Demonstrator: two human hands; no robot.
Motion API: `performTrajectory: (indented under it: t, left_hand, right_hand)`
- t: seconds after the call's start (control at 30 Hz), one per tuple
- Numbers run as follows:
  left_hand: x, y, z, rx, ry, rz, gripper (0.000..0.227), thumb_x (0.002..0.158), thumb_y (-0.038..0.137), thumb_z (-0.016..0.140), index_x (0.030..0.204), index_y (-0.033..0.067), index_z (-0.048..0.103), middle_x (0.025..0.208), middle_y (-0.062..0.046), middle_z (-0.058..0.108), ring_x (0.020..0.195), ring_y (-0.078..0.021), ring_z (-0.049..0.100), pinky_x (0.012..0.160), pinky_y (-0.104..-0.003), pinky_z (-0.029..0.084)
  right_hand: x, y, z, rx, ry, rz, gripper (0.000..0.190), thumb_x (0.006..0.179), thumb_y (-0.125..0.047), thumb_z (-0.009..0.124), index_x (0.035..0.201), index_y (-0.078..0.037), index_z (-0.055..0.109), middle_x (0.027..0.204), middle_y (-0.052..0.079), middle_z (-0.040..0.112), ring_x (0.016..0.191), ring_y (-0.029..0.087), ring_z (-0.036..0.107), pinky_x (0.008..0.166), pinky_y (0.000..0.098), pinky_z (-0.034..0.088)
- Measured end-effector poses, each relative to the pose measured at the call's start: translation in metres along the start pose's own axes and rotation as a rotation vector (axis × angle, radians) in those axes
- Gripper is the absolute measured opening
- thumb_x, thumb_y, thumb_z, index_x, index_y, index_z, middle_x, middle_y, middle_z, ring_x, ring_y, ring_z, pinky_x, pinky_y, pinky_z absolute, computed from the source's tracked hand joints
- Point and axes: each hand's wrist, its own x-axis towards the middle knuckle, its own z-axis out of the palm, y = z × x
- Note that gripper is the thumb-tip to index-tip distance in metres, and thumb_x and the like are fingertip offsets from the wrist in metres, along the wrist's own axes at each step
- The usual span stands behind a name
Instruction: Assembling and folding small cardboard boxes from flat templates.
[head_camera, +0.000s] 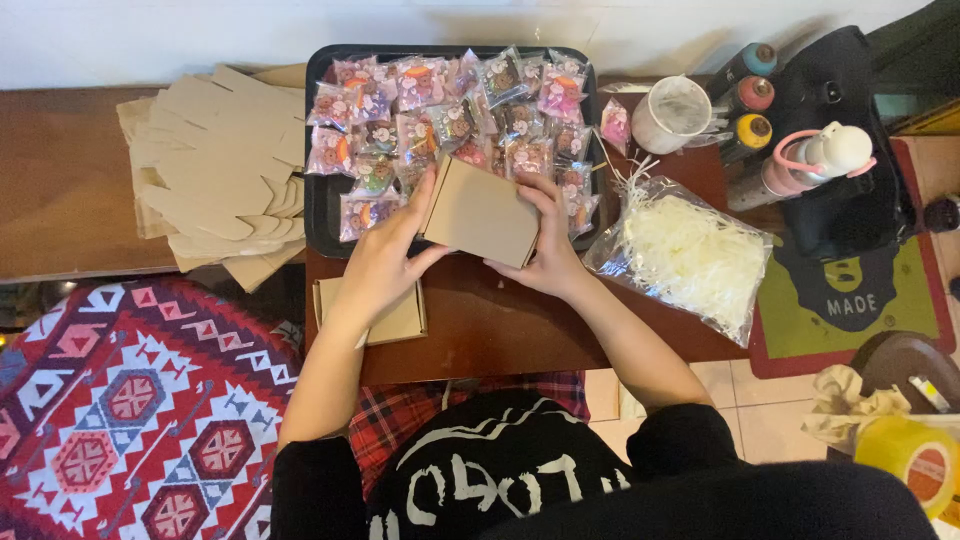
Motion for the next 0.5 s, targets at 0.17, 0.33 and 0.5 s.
performTrajectory:
  t: [0.17, 0.33, 0.5]
  left_hand:
    - [-0.014, -0.008, -0.032, 0.126, 0.066, 0.030, 0.104, 0.083, 0.036, 0.086, 0.161, 0.0031, 0.026, 0.162, -0.030, 0.032, 0.147, -0.0440, 0.036, 0.118, -0.049, 0.036]
    - [-0.084, -0.010, -0.070, 0.232, 0.233, -0.255, 0.096, 0.088, 0.039, 0.082, 0.157, -0.0040, 0.030, 0.159, -0.040, 0.032, 0.145, -0.0495, 0.036, 0.113, -0.048, 0.039]
    - [-0.140, -0.044, -0.052, -0.098, 0.113, -0.952, 0.065, 0.099, 0.046, 0.047, 0.146, 0.0013, 0.052, 0.129, -0.026, 0.069, 0.120, -0.0359, 0.067, 0.106, -0.042, 0.049]
  right_hand:
    - [-0.009, 0.011, 0.003, 0.045, 0.102, 0.000, 0.093, 0.072, -0.027, 0.098, 0.141, -0.014, 0.036, 0.149, 0.020, 0.038, 0.143, 0.037, 0.043, 0.119, 0.0507, 0.040]
    - [-0.019, 0.013, 0.012, 0.179, 0.079, 0.108, 0.087, 0.073, -0.027, 0.096, 0.137, -0.010, 0.039, 0.145, 0.018, 0.041, 0.138, 0.033, 0.046, 0.116, 0.0493, 0.043]
    - [-0.010, -0.012, 0.065, 0.338, -0.144, -0.024, 0.088, 0.072, -0.041, 0.091, 0.135, -0.009, 0.039, 0.144, 0.018, 0.045, 0.134, 0.033, 0.053, 0.114, 0.0505, 0.051]
